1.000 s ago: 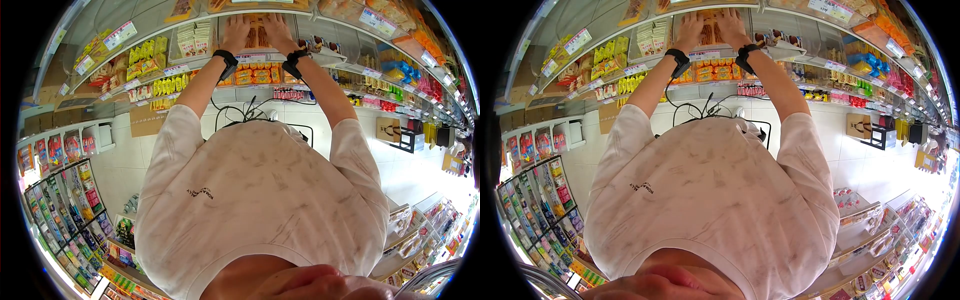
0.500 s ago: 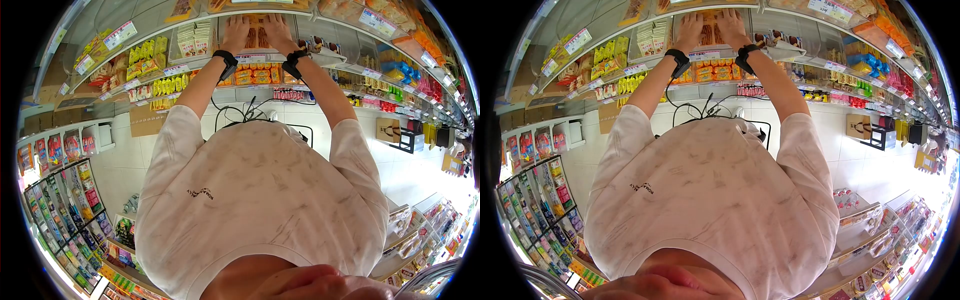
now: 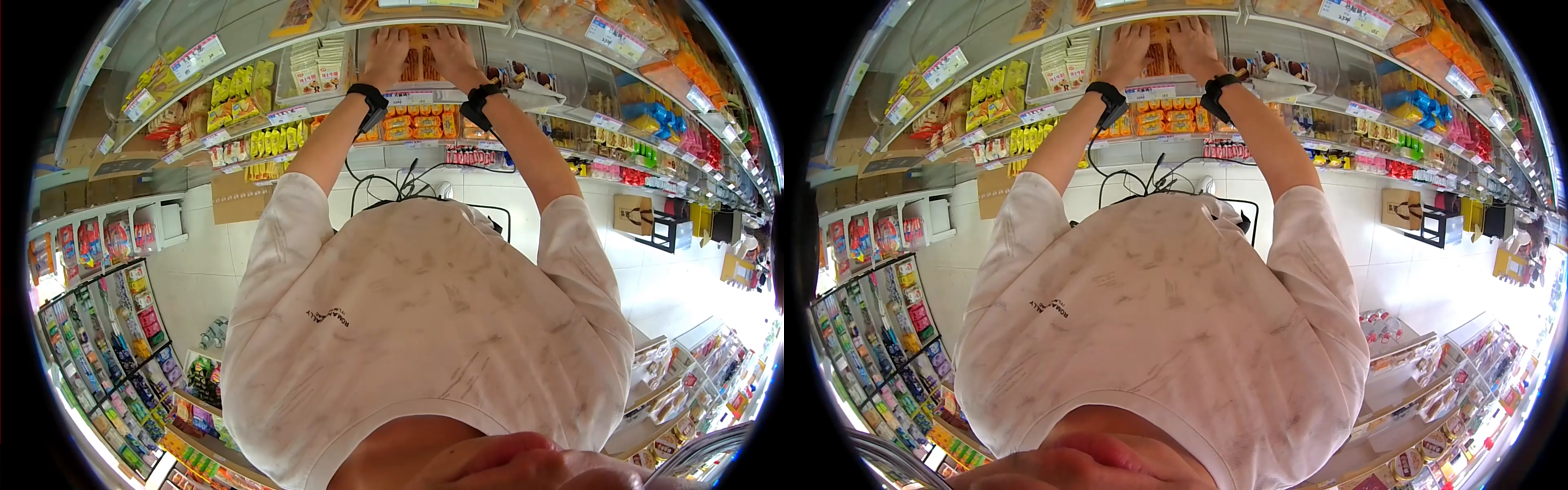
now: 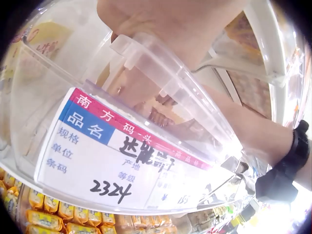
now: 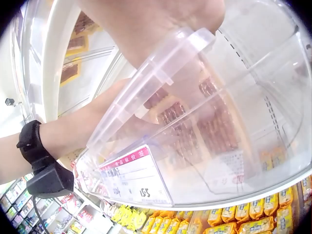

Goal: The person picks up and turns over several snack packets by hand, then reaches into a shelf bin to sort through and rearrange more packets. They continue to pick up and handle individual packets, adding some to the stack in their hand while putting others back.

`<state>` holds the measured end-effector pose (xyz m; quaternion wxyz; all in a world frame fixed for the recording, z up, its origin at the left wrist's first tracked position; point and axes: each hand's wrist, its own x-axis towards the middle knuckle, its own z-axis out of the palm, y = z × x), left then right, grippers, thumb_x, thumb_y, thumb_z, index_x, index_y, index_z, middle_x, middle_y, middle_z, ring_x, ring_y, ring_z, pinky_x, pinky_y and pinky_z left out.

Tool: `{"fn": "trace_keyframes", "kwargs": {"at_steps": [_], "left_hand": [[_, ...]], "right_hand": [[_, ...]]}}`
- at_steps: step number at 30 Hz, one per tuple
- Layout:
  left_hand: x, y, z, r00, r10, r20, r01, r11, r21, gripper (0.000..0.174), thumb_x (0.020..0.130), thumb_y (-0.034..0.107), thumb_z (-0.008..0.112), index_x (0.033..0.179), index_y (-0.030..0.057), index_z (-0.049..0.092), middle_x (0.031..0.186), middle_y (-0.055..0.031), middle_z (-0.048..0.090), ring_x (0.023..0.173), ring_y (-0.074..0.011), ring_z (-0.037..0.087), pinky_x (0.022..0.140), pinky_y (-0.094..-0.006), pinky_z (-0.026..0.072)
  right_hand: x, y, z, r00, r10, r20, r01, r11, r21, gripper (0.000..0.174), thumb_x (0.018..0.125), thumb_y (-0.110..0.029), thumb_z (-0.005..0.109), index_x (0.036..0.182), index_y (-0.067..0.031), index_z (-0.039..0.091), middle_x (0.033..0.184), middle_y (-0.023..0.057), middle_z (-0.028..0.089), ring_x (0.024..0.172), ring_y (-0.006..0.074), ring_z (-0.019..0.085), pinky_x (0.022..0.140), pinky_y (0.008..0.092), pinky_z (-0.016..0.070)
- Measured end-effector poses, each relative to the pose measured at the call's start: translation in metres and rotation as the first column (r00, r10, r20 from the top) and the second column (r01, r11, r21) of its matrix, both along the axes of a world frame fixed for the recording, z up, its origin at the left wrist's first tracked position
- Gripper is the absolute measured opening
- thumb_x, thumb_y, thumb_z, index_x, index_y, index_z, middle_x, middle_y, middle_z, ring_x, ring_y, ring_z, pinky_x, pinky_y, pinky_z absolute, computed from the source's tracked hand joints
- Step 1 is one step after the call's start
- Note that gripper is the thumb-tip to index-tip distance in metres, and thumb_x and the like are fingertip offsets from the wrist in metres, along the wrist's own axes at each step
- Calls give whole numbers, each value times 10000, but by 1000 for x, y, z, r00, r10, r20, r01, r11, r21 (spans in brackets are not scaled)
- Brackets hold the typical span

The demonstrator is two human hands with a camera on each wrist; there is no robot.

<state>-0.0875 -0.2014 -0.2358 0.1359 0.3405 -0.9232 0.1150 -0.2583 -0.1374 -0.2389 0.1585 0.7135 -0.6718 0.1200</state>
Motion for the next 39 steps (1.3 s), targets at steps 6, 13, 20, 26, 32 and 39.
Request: {"fn": "trace_keyframes", "kwargs": {"at_steps": [6, 13, 20, 26, 32, 39], "left_hand": [[0, 1, 2, 1000, -21, 3, 21, 999, 36, 645, 761, 190, 860, 1304, 55, 540, 1285, -156, 576, 1275, -353, 493, 1115, -527, 380], [1, -8, -13, 996, -71, -62, 73, 997, 37, 620, 800, 166, 826, 1335, 83, 524, 1301, -160, 574, 1303, -358, 486, 1128, -551, 359], [2, 1, 0, 977, -97, -191, 101, 995, 15, 575, 799, 29, 755, 1331, 58, 537, 1324, -170, 550, 1300, -367, 460, 1129, -551, 354], [3, 1, 2, 987, -14, -163, 24, 998, 59, 516, 784, 27, 763, 1271, 54, 595, 1268, -187, 560, 1286, -388, 464, 1111, -544, 369], [1, 1, 4, 988, 5, -154, 4, 998, 57, 588, 800, 32, 753, 1355, 97, 569, 1310, -219, 537, 1263, -424, 469, 1082, -552, 390], [5, 10, 14, 944, -105, -314, 125, 991, 44, 673, 807, 0, 739, 1431, 157, 542, 1377, -239, 477, 1219, -458, 483, 1022, -546, 426]], "right_hand": [[-1, -1, -2, 1000, -7, -5, 7, 1000, 7, 510, 799, -112, 784, 1271, -54, 599, 1324, 158, 562, 1294, 341, 488, 1139, 491, 365], [-2, -2, -2, 999, -4, 47, 0, 997, 83, 581, 794, -123, 795, 1321, -32, 569, 1381, 188, 547, 1312, 362, 476, 1139, 510, 362], [1, 7, 10, 1000, 12, 18, -12, 1000, 0, 504, 804, -95, 781, 1274, -29, 611, 1293, 174, 570, 1297, 378, 473, 1147, 502, 370], [3, 9, 15, 996, -26, 85, 23, 999, 36, 506, 803, -80, 773, 1279, -28, 607, 1310, 176, 573, 1310, 354, 473, 1151, 518, 357], [3, 12, 18, 995, 5, 95, -9, 999, 48, 598, 805, -83, 778, 1363, -127, 569, 1334, 177, 565, 1331, 352, 461, 1150, 525, 358], [2, 10, 17, 987, 46, 152, -45, 999, -10, 708, 790, -87, 796, 1429, -179, 505, 1394, 171, 508, 1343, 383, 451, 1141, 524, 372]]}}
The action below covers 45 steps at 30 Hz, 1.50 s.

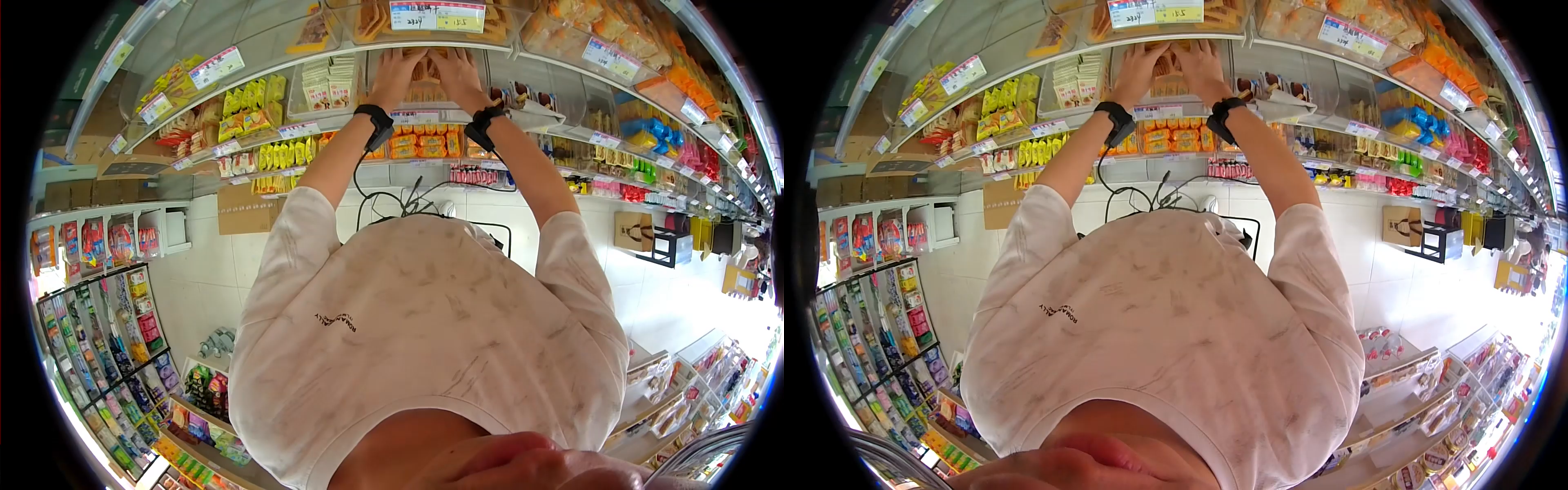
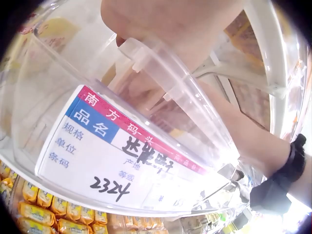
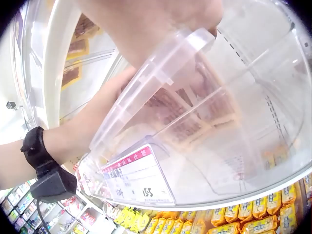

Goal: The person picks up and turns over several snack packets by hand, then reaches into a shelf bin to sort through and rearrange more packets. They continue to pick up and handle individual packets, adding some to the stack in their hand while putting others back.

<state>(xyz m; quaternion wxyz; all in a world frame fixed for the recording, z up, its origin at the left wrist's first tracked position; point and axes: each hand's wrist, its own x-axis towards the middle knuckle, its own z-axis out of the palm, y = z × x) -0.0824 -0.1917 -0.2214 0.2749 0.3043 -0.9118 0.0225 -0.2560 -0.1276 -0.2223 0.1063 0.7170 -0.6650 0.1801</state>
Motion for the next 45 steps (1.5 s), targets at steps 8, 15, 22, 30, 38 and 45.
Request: {"fn": "trace_keyframes", "kwargs": {"at_steps": [8, 15, 22, 30, 38, 45], "left_hand": [[1, 0, 4, 999, 27, -26, -22, 985, 168, 641, 777, 49, 780, 1375, 82, 553, 1358, -252, 488, 1226, -481, 473, 1021, -557, 413], [-1, -4, -1, 1000, 5, -12, -4, 995, 99, 752, 739, -13, 747, 1438, 61, 479, 1402, -232, 490, 1298, -458, 446, 1079, -554, 383], [6, -11, 18, 999, -46, -12, 47, 996, 73, 658, 766, -57, 692, 1394, 63, 539, 1274, -225, 611, 1219, -423, 537, 1054, -525, 420], [12, -19, 38, 980, -124, 154, 101, 984, 147, 440, 816, -51, 636, 1220, 118, 689, 1176, -183, 668, 1054, -366, 639, 880, -464, 535], [-3, -22, 24, 884, -169, 435, 100, 979, 178, 477, 797, -75, 630, 1188, 183, 724, 1201, -112, 651, 1257, -319, 537, 1121, -474, 375], [-7, -17, 29, 914, -155, 375, 130, 987, 92, 371, 854, 79, 661, 1188, 216, 747, 1318, -125, 593, 1309, -344, 493, 1087, -496, 397]], "right_hand": [[-4, -13, -13, 995, -71, -66, 74, 997, 38, 619, 835, -172, 781, 1397, -113, 529, 1387, 182, 520, 1329, 395, 456, 1137, 557, 351], [-3, 3, 11, 996, 67, 58, -67, 998, -15, 519, 824, -141, 749, 1321, -90, 606, 1377, 174, 532, 1369, 398, 419, 1183, 541, 291], [-15, 6, 16, 919, 93, 383, -79, 996, -50, 313, 913, -66, 626, 1226, -72, 643, 1177, 238, 630, 1132, 438, 556, 943, 512, 485], [-32, -2, 10, 852, 32, 523, 98, 971, -220, 235, 924, -100, 631, 1107, 48, 623, 929, 297, 662, 793, 481, 628, 678, 525, 529], [-35, 9, 14, 937, 46, 345, -57, 998, 21, 261, 928, -68, 593, 1174, 14, 610, 907, 290, 657, 853, 469, 635, 739, 553, 518], [-13, 25, 56, 960, 158, 232, -173, 984, 46, 501, 874, 3, 562, 1366, -93, 547, 965, 270, 670, 921, 441, 650, 773, 540, 537]]}}
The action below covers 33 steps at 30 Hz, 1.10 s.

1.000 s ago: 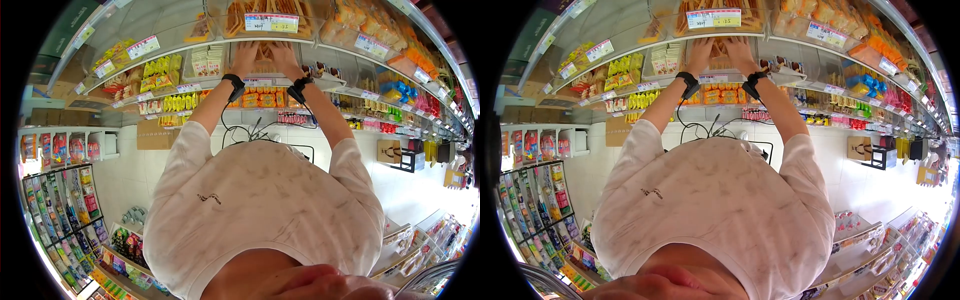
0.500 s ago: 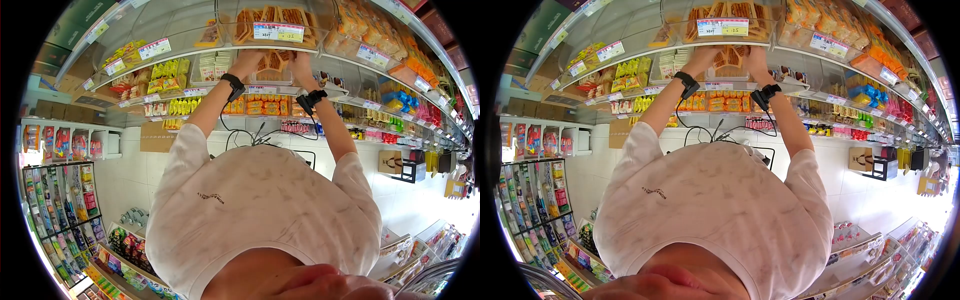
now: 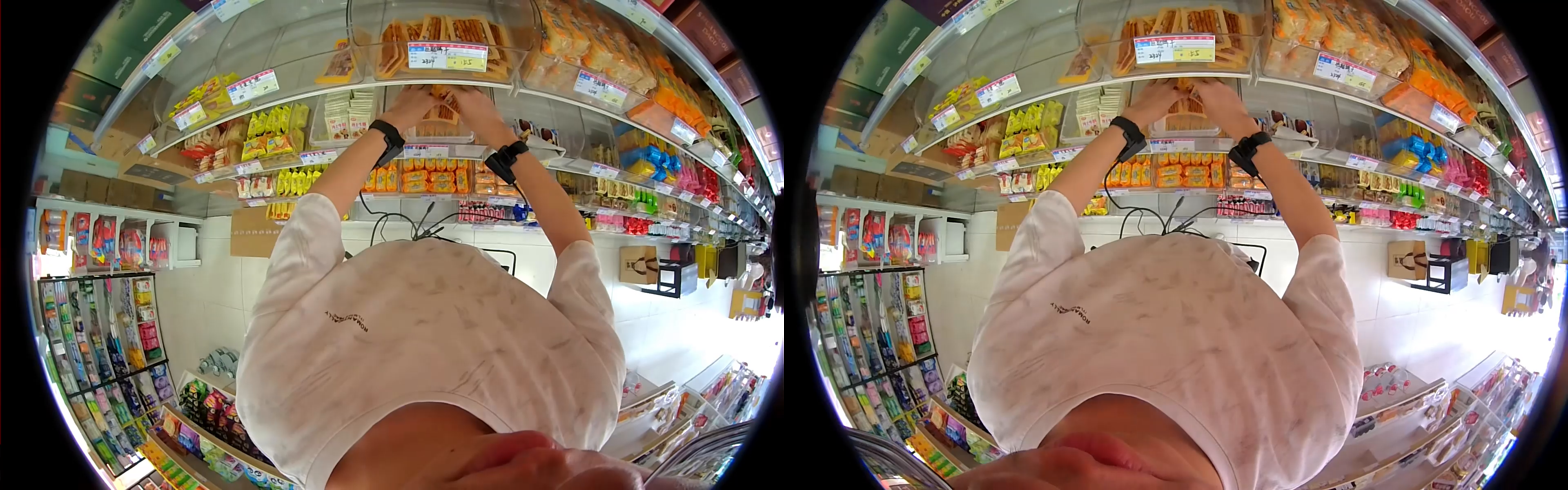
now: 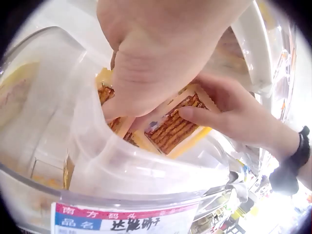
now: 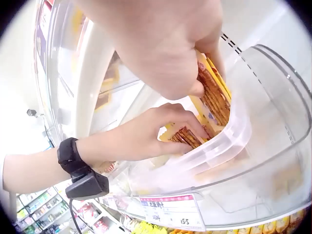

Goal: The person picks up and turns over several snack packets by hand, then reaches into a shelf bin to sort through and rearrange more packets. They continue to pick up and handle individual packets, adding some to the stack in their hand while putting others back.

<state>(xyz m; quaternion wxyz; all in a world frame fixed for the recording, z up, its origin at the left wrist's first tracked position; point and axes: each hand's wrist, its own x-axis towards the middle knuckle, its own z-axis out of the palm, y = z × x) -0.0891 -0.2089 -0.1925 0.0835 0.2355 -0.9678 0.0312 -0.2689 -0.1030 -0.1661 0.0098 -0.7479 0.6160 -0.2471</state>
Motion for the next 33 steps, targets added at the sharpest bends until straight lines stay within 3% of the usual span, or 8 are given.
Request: {"fn": "trace_keyframes", "kwargs": {"at_steps": [2, 5, 8, 14, 17, 20, 26, 33], "left_hand": [[-1, -1, -2, 999, 37, 12, -37, 999, 17, 341, 855, 102, 665, 1172, 194, 752, 1329, -135, 583, 1327, -350, 478, 1092, -492, 398], [-2, -16, -32, 999, 10, 41, -3, 987, -163, 263, 860, 126, 661, 1100, 158, 766, 1292, -123, 607, 1315, -335, 490, 1090, -485, 402], [-1, -9, -25, 998, 30, 47, -23, 990, -143, 249, 864, 121, 649, 1092, 143, 746, 1254, -105, 632, 1284, -316, 516, 1083, -472, 408], [4, -4, -26, 991, 21, -131, -37, 991, -127, 319, 870, 81, 630, 1185, 120, 669, 1172, -148, 662, 1197, -315, 580, 1063, -462, 421], [0, -15, -44, 986, 44, -162, -71, 984, -166, 327, 873, 62, 630, 1200, 59, 639, 1160, -176, 666, 1177, -337, 593, 1048, -465, 435], [3, -5, -29, 985, 65, -160, -72, 997, -39, 388, 876, -14, 580, 1260, 43, 585, 1254, -203, 633, 1245, -373, 549, 1060, -503, 435], [1, -10, -40, 974, 49, -221, -70, 994, -89, 393, 882, -11, 581, 1270, 50, 582, 1237, -194, 639, 1224, -369, 560, 1040, -489, 450], [3, -10, -40, 964, 18, -266, -28, 999, -32, 371, 883, 1, 584, 1233, 113, 637, 1184, -141, 665, 1182, -337, 579, 1012, -466, 453]], "right_hand": [[0, -11, -2, 1000, 17, -11, -16, 997, 73, 507, 874, 22, 546, 1369, -87, 546, 995, 270, 670, 933, 436, 655, 789, 531, 542], [-7, -28, -20, 996, 71, -58, -69, 997, 34, 535, 869, 42, 537, 1388, -88, 540, 1033, 262, 670, 943, 428, 660, 805, 513, 547], [-13, -37, -27, 989, 73, -127, -67, 996, 56, 516, 873, 35, 540, 1375, -83, 553, 1051, 259, 670, 940, 422, 662, 802, 504, 545], [-15, -28, -13, 994, 86, -61, -83, 996, 45, 331, 897, -24, 546, 1217, -45, 626, 1113, 240, 665, 1012, 421, 651, 858, 511, 534], [-11, -23, 3, 997, 38, -74, -24, 984, 179, 323, 890, -37, 571, 1210, -34, 613, 1130, 262, 648, 1034, 431, 635, 870, 512, 527], [-21, -29, -12, 992, 55, -112, -63, 996, -66, 278, 951, -100, 589, 1217, -20, 600, 1128, 274, 634, 1023, 447, 624, 848, 515, 531], [-21, -25, -9, 994, 67, -81, -74, 993, -90, 283, 966, -152, 612, 1209, -9, 593, 1157, 272, 626, 1030, 449, 618, 856, 520, 529], [-16, -21, 1, 996, 19, -86, -14, 998, 59, 255, 974, -186, 605, 1161, -13, 607, 1062, 255, 666, 951, 434, 649, 808, 510, 543]]}}
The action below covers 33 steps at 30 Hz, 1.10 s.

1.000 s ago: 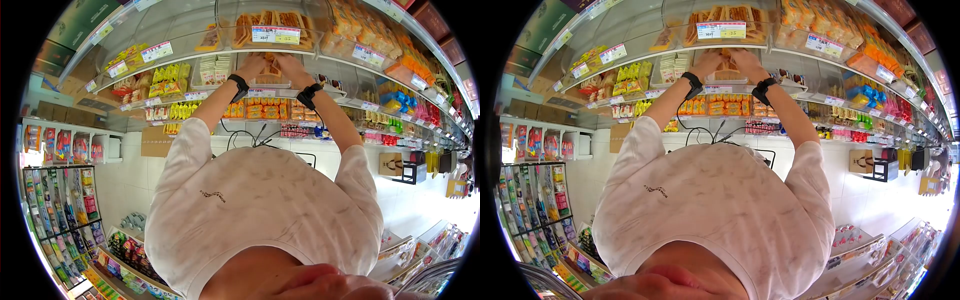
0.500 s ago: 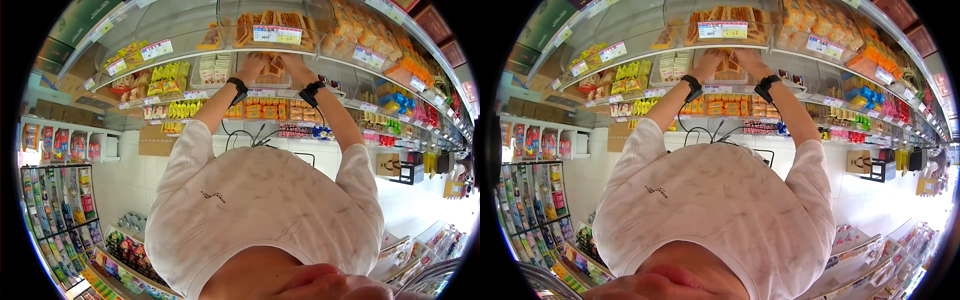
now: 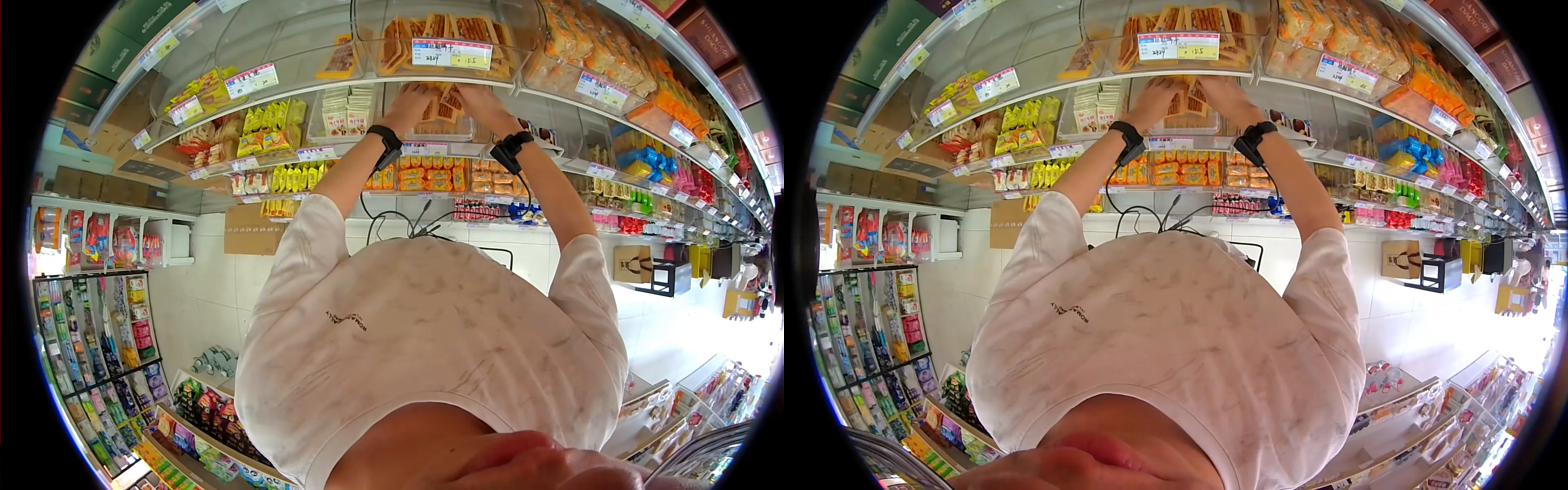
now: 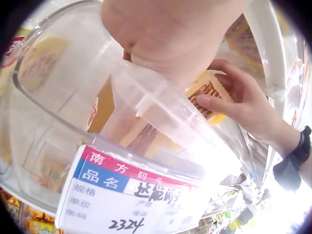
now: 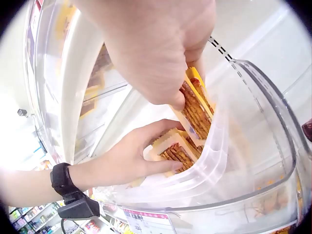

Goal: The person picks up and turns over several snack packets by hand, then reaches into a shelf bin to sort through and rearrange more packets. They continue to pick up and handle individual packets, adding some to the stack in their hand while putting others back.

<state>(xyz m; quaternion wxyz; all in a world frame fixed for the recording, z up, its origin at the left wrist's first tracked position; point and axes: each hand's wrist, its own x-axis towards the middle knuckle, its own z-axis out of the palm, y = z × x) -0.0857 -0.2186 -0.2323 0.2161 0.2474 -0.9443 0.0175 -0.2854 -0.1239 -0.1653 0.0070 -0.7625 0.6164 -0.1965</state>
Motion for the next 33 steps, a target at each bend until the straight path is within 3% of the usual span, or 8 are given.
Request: {"fn": "trace_keyframes", "kwargs": {"at_steps": [8, 11, 17, 18, 22, 25, 28, 33], "left_hand": [[0, 2, 8, 997, -69, 44, 66, 996, 65, 381, 874, 34, 612, 1250, 92, 627, 1178, -135, 675, 1199, -324, 579, 1013, -456, 452], [-3, 1, 3, 994, 54, 97, -54, 999, -2, 432, 857, 84, 656, 1281, 35, 587, 1196, -156, 672, 1225, -326, 572, 1035, -459, 441], [-3, -1, 6, 991, 86, 102, -84, 996, -23, 478, 845, 119, 683, 1298, 19, 567, 1236, -167, 668, 1221, -335, 584, 1058, -461, 431], [-4, 2, 11, 987, 104, 124, -104, 995, -1, 455, 855, 91, 661, 1297, 28, 572, 1240, -164, 668, 1226, -324, 583, 1056, -450, 434], [-2, 8, 13, 982, 142, 125, -136, 989, -60, 395, 868, 19, 604, 1262, 28, 584, 1249, -166, 632, 1227, -336, 568, 1044, -442, 445], [0, 9, 15, 986, 126, 110, -116, 989, -96, 430, 782, 64, 725, 1193, 1, 618, 1275, -201, 603, 1255, -347, 545, 1057, -464, 431], [-2, 7, 11, 984, 146, 105, -134, 984, -117, 374, 807, 47, 685, 1175, 12, 633, 1304, -204, 568, 1294, -358, 502, 1068, -478, 421], [-4, 10, 14, 985, 155, 71, -148, 984, -104, 360, 853, 53, 620, 1212, 21, 610, 1267, -197, 620, 1239, -346, 561, 1063, -465, 424]], "right_hand": [[1, -1, 2, 999, 30, -13, -28, 991, 130, 272, 977, -171, 594, 1196, -9, 593, 1090, 248, 668, 995, 429, 642, 847, 504, 536], [6, -3, -2, 992, 107, 59, -116, 978, 175, 299, 911, -73, 614, 1202, -14, 581, 1130, 234, 663, 1053, 424, 632, 876, 503, 529], [10, -22, -30, 979, 194, -58, -192, 981, 31, 372, 873, -22, 613, 1243, -32, 574, 1100, 204, 676, 1031, 391, 649, 867, 484, 538], [10, -31, -30, 987, 140, -84, -124, 978, 171, 530, 855, -14, 632, 1369, -47, 511, 1147, 229, 640, 1021, 420, 641, 833, 495, 540], [5, -37, -46, 991, 89, -105, -82, 995, 63, 692, 822, -39, 678, 1463, -75, 421, 1153, 271, 633, 1039, 436, 632, 826, 509, 534], [6, -36, -48, 992, 87, -90, -85, 996, 25, 734, 807, -42, 701, 1480, -76, 411, 1185, 261, 632, 1080, 441, 618, 864, 512, 526], [7, -32, -43, 992, 76, -105, -69, 996, 64, 541, 851, 0, 594, 1377, -56, 479, 1156, 240, 657, 1053, 415, 644, 880, 486, 538], [7, -29, -38, 985, 152, -81, -141, 982, 126, 587, 809, 18, 666, 1361, -16, 467, 1207, 265, 625, 1101, 431, 614, 898, 498, 525]]}}
